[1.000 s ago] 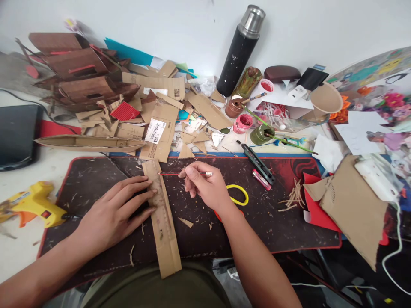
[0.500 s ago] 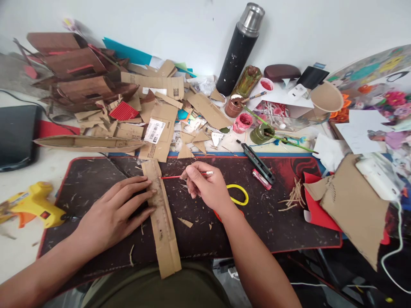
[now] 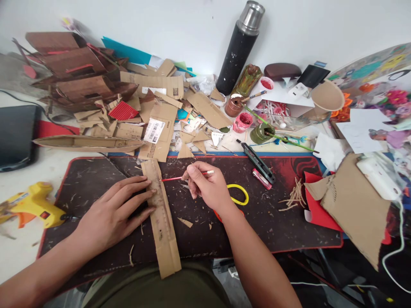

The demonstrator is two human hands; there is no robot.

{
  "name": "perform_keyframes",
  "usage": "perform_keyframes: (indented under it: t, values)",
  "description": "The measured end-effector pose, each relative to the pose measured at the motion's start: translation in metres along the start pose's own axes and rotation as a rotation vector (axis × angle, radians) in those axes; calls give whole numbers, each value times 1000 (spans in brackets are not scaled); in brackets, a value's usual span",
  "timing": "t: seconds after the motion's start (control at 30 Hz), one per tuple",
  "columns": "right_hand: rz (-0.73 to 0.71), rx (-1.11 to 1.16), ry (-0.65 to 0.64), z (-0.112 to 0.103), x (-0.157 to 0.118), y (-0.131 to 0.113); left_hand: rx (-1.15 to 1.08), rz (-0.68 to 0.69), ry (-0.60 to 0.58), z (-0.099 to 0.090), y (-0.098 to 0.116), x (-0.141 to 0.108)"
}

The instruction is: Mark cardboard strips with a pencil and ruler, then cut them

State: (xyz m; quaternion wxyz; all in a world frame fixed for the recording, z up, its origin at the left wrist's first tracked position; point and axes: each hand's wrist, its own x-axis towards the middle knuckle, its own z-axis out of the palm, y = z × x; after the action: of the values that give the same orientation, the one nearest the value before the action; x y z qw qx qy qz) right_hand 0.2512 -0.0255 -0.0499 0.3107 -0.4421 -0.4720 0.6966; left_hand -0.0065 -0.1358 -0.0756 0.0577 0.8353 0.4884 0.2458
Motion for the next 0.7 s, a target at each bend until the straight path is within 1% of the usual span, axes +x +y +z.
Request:
perform_keyframes:
  t: [0.23,0.7]
  values:
    - [-1,-2,6,0,0,1,21,18,-8,0,0,1]
    - [-9,-3,19,0,1,3,6,6,-6,0,0,1]
